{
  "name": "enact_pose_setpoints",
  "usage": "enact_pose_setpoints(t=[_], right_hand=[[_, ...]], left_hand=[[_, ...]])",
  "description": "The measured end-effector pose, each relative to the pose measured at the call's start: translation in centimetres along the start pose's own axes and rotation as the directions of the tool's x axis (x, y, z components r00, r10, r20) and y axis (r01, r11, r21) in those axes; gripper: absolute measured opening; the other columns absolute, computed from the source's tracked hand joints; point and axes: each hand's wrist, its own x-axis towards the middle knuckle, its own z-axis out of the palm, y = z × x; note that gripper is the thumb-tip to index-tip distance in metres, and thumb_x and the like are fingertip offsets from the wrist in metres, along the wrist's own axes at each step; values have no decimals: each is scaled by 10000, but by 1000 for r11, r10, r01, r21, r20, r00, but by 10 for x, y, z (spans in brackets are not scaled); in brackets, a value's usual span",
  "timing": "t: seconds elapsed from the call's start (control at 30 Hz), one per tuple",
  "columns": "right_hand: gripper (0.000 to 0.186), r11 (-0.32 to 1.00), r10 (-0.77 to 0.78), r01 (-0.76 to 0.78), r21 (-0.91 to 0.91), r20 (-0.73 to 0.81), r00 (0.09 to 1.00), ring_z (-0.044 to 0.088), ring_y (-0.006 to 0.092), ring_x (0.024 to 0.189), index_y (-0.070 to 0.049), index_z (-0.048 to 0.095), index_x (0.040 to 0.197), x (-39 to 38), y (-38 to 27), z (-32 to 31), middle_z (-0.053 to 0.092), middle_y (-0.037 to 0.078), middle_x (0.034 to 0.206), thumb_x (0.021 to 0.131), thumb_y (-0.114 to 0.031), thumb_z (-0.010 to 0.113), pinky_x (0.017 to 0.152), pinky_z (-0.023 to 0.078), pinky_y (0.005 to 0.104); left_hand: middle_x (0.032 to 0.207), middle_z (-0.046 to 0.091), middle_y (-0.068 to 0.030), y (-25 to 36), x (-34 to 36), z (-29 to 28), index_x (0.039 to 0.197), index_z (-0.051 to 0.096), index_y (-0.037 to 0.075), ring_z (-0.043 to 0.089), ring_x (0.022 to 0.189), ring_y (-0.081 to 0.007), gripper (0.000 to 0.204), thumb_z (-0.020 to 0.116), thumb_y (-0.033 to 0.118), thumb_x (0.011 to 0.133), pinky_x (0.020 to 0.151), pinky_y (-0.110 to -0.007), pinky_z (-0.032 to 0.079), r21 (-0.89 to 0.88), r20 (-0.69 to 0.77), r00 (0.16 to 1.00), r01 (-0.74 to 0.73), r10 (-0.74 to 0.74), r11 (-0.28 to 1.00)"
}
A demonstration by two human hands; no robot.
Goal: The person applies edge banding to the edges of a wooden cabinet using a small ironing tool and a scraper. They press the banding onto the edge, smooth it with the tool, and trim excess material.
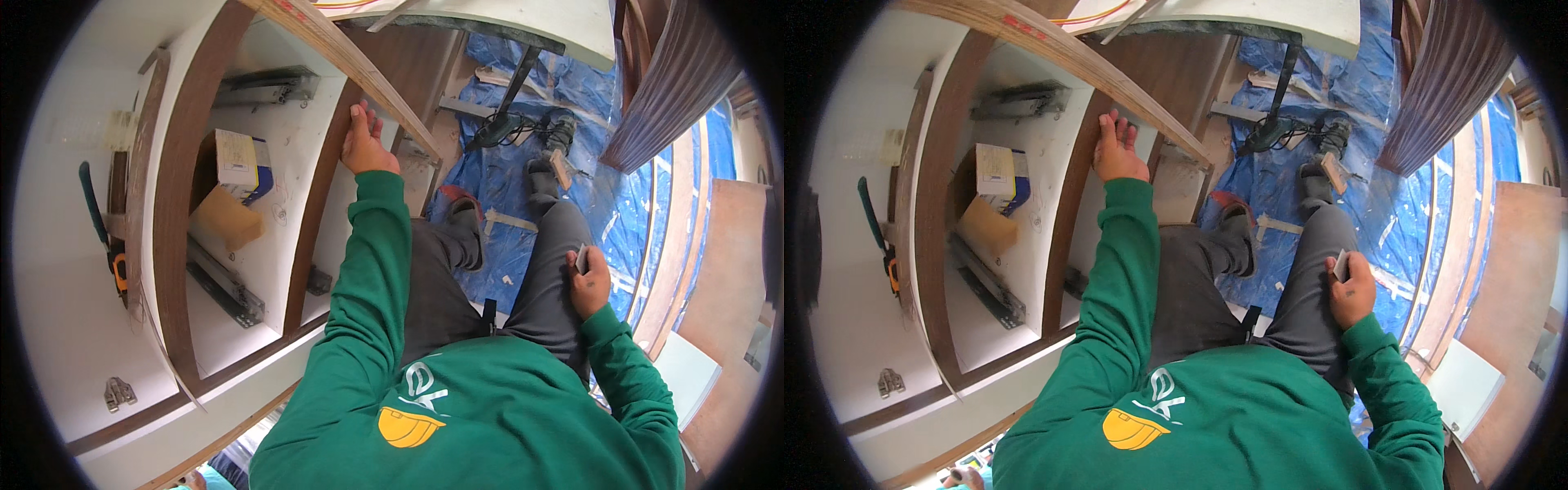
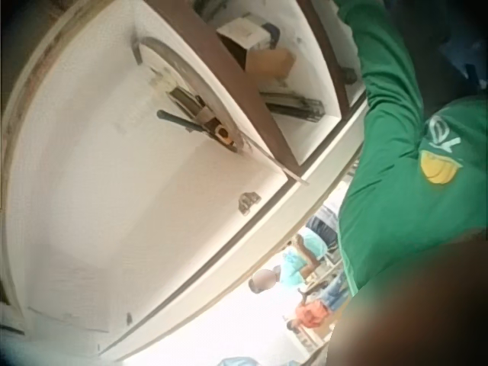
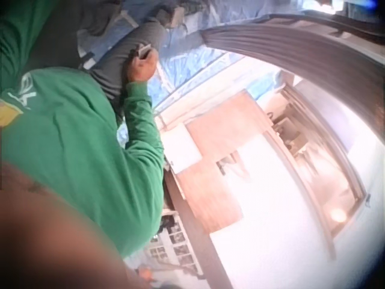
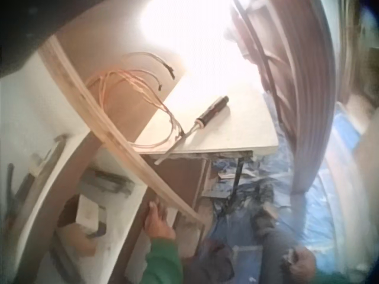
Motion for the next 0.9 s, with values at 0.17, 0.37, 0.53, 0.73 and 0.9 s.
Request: enact_pose_setpoints(t=[0.17,0.37,0.53,0.73,0.9], right_hand=[[385,999,-16,17,49,-25,1000,489,342,698,2,518,874,6,5,-4,496,194,785,948,-348,662,664,419,420],[378,991,-31,5,131,191,981,478,314,687,28,580,935,49,-21,-17,504,174,753,958,-345,638,677,421,428],[514,619,-156,-292,729,478,865,429,103,671,-23,656,1204,81,-105,30,498,-16,751,1029,-477,492,609,353,260],[616,316,-490,-513,798,600,633,509,98,709,-3,520,1336,104,-214,128,591,25,899,1050,-533,389,615,420,244],[572,182,-490,-708,683,687,537,545,124,667,4,545,1270,126,-248,169,634,54,876,1042,-509,438,594,444,261]], left_hand=[[1238,673,-84,-1,4,3,1185,638,-28,600,1082,-177,442,689,343,950,913,-320,471,132,49,994,-99,94,986],[1198,675,-81,-2,-3,-5,1167,616,30,601,1064,-183,338,610,323,998,900,-339,474,267,171,985,-74,28,961],[1137,676,-135,8,-46,-53,1036,590,61,632,1006,-211,270,510,318,1047,879,-359,488,319,302,947,5,-107,948],[1124,668,-141,39,-94,-100,1045,559,40,644,996,-203,297,463,320,1065,892,-337,481,318,255,951,87,-173,944],[1297,590,-143,65,-94,-100,1259,525,35,607,1081,-218,377,471,349,1056,956,-361,450,476,267,950,18,-164,879]])
